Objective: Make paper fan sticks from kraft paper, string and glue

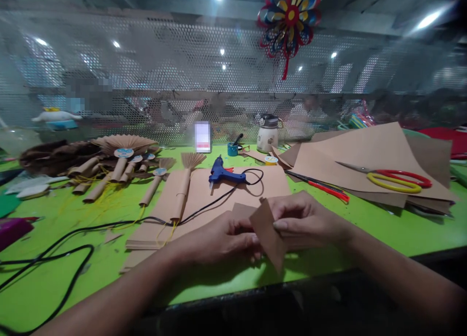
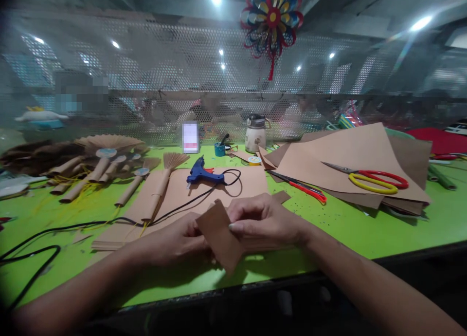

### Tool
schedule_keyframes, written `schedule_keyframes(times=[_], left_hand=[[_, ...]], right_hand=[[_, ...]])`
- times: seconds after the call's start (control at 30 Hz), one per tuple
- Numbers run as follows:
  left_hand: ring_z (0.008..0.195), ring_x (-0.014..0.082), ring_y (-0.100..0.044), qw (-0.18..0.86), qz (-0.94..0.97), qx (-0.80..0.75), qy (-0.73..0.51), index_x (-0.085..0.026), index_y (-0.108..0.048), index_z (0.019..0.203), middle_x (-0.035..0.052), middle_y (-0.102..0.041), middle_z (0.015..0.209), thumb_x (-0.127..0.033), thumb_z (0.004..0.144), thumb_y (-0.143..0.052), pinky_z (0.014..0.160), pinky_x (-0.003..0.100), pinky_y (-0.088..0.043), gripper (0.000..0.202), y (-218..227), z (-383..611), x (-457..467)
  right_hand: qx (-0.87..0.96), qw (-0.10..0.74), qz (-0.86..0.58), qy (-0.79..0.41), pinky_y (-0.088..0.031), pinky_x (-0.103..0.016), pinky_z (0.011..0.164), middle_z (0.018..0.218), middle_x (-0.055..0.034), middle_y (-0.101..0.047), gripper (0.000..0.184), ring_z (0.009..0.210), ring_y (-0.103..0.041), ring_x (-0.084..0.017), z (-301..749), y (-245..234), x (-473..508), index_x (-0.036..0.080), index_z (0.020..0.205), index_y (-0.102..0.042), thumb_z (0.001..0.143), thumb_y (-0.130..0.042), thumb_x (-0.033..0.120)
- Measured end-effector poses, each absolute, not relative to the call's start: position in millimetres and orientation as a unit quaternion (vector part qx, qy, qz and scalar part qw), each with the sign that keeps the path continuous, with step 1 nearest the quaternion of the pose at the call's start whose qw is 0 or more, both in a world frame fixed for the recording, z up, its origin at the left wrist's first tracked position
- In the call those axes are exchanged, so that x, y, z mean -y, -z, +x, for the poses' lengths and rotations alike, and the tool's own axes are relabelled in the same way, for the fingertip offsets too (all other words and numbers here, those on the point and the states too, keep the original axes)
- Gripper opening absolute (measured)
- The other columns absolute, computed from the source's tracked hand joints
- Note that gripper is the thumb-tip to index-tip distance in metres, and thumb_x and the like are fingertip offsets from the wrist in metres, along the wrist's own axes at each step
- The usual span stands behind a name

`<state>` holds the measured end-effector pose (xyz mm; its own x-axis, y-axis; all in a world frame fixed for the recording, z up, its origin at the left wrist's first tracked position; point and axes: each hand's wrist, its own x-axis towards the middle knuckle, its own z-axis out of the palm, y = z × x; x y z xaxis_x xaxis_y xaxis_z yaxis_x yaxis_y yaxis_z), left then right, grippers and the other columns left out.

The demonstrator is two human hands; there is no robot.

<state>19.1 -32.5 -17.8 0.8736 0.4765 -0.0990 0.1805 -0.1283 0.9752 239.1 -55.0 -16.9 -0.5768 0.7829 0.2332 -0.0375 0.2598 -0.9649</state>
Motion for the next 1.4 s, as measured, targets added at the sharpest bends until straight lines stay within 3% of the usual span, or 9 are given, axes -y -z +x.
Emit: schedule_keyframes(times=[0.13, 0.23, 0.5, 0.7, 0.83, 0.93, 1.03, 1.2, 1.4], left_hand=[[0.066, 0.0128, -0.051, 0.602, 0.696, -0.313, -0.234, -0.014, -0.064, 0.085, 0.0044, -0.060, 0.077, -0.043, 0.086, -0.055, 0.061, 0.025, -0.040, 0.031, 15, 17, 28], [0.068, 0.0129, -0.051, 0.546, 0.715, -0.341, -0.272, -0.014, -0.065, 0.089, 0.0037, -0.061, 0.079, -0.041, 0.087, -0.052, 0.063, 0.025, -0.041, 0.030, 6, 14, 23], [0.066, 0.0121, -0.048, 0.229, 0.898, -0.314, -0.206, -0.018, -0.068, 0.072, 0.0016, -0.056, 0.073, -0.030, 0.089, -0.047, 0.061, 0.025, -0.035, 0.030, 12, 18, 33], [0.061, 0.0110, -0.041, 0.285, 0.877, -0.328, -0.207, -0.015, -0.056, 0.056, -0.0014, -0.043, 0.064, -0.033, 0.087, -0.050, 0.055, 0.025, -0.029, 0.037, 15, 15, 25], [0.053, 0.0099, -0.036, 0.447, 0.806, -0.338, -0.191, -0.014, -0.056, 0.062, -0.0034, -0.040, 0.055, -0.040, 0.086, -0.051, 0.050, 0.025, -0.027, 0.035, 19, 12, 20], [0.053, 0.0106, -0.040, 0.495, 0.784, -0.334, -0.170, -0.013, -0.062, 0.074, -0.0021, -0.047, 0.057, -0.041, 0.087, -0.050, 0.051, 0.025, -0.030, 0.033, 21, 11, 19], [0.063, 0.0128, -0.049, 0.428, 0.826, -0.321, -0.178, -0.015, -0.066, 0.082, 0.0007, -0.057, 0.069, -0.033, 0.087, -0.050, 0.059, 0.025, -0.036, 0.025, 22, 14, 19], [0.074, 0.0146, -0.052, 0.224, 0.898, -0.316, -0.209, -0.017, -0.065, 0.067, 0.0019, -0.056, 0.076, -0.030, 0.087, -0.052, 0.068, 0.025, -0.038, 0.028, 25, 19, 17], [0.074, 0.0159, -0.054, 0.181, 0.912, -0.322, -0.181, -0.018, -0.067, 0.075, 0.0031, -0.059, 0.078, -0.033, 0.089, -0.051, 0.067, 0.025, -0.038, 0.026, 32, 20, 14]], right_hand=[[0.686, 0.287, -0.328, -0.582, -0.035, -0.019, 0.052, 0.068, 0.0016, -0.051, 0.026, 0.057, -0.044, -0.008, 240, 21, 54, 0.015, 0.084, -0.055, 0.087, -0.059, 0.040], [0.751, 0.250, -0.342, -0.506, -0.034, -0.019, 0.054, 0.068, 0.0022, -0.048, 0.021, 0.059, -0.042, -0.008, 239, 18, 53, 0.014, 0.085, -0.055, 0.090, -0.053, 0.035], [0.811, 0.230, -0.402, -0.357, -0.039, -0.021, 0.061, 0.075, -0.0008, -0.056, 0.014, 0.070, -0.050, -0.012, 234, 16, 51, 0.014, 0.083, -0.059, 0.088, -0.049, 0.021], [0.829, 0.258, -0.405, -0.287, -0.040, -0.024, 0.065, 0.079, -0.0029, -0.059, 0.018, 0.073, -0.052, -0.014, 231, 19, 47, 0.014, 0.077, -0.063, 0.088, -0.054, 0.026], [0.783, 0.292, -0.421, -0.352, -0.037, -0.023, 0.056, 0.064, -0.0001, -0.056, 0.022, 0.061, -0.049, -0.012, 232, 26, 43, 0.014, 0.077, -0.064, 0.086, -0.057, 0.032], [0.751, 0.297, -0.425, -0.409, -0.033, -0.023, 0.049, 0.057, 0.0015, -0.051, 0.029, 0.053, -0.045, -0.011, 233, 31, 41, 0.014, 0.081, -0.065, 0.086, -0.056, 0.041], [0.766, 0.299, -0.425, -0.378, -0.036, -0.023, 0.053, 0.062, -0.0005, -0.055, 0.024, 0.059, -0.048, -0.012, 231, 32, 41, 0.014, 0.076, -0.065, 0.084, -0.059, 0.035], [0.812, 0.285, -0.422, -0.286, -0.037, -0.023, 0.057, 0.066, -0.0007, -0.059, 0.019, 0.063, -0.051, -0.012, 225, 31, 41, 0.013, 0.071, -0.064, 0.085, -0.057, 0.024], [0.847, 0.261, -0.405, -0.224, -0.039, -0.024, 0.062, 0.072, -0.0022, -0.060, 0.018, 0.068, -0.054, -0.013, 226, 40, 35, 0.014, 0.076, -0.064, 0.089, -0.055, 0.024]])
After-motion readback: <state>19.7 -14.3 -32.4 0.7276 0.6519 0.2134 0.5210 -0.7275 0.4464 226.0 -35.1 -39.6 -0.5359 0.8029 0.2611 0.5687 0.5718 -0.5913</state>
